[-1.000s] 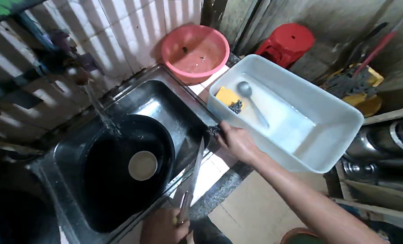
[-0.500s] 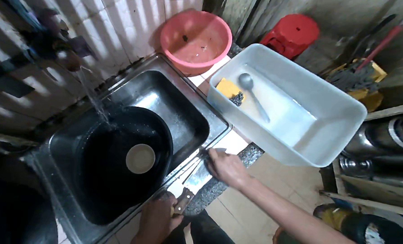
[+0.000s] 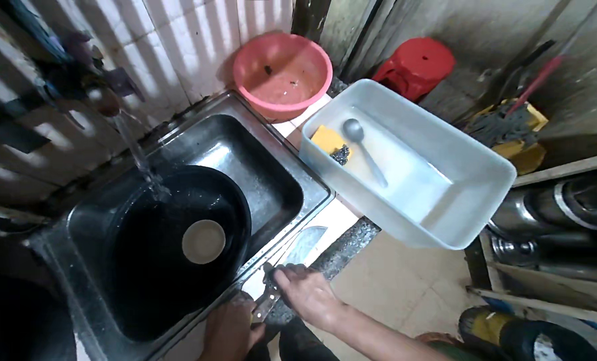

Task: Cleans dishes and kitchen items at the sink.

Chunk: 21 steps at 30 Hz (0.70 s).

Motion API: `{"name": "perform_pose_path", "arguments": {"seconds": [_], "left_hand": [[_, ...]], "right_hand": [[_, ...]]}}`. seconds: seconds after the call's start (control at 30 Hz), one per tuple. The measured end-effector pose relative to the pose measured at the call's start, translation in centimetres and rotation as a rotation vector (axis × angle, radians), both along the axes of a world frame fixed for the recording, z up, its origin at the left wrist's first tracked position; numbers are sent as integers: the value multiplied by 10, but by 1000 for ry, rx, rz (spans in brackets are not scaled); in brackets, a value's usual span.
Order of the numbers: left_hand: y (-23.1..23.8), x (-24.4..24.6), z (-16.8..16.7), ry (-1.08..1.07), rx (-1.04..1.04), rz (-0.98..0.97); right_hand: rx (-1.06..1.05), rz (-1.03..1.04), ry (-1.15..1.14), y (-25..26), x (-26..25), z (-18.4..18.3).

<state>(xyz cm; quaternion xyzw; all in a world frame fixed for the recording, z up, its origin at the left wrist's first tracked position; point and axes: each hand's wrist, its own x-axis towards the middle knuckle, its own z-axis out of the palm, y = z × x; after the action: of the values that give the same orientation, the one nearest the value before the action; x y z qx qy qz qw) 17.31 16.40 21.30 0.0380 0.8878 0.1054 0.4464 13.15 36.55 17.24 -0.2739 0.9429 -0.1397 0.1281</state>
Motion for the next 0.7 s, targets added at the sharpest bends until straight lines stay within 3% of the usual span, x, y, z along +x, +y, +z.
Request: {"name": "perform_pose_path", "arguments": {"seconds": [0.1,0.27,0.37,0.43,0.53,0.6,0.7], "left_hand": [[1,-2,0,-11,-27,-19],[-4,2,6,-20,11,-49],[-31,16,29,-19,95,137],[-61,26,44,125,123,317],[-101,2,54,263,57,540],[-123,-29,46,352,16,640],[-149,-65,19,478,12,769]], "right_hand": [[73,-135,-96,27,-37,6],[231,-372,84,80,-90,6],[282,-409,-58,84,-96,28],[219,-404,-27,79,-99,46],[-69,-284,-5,23,-111,69],[-260,-161,-184,-44,-135,73],[-545,-99,-463,-155,-187,46]]}}
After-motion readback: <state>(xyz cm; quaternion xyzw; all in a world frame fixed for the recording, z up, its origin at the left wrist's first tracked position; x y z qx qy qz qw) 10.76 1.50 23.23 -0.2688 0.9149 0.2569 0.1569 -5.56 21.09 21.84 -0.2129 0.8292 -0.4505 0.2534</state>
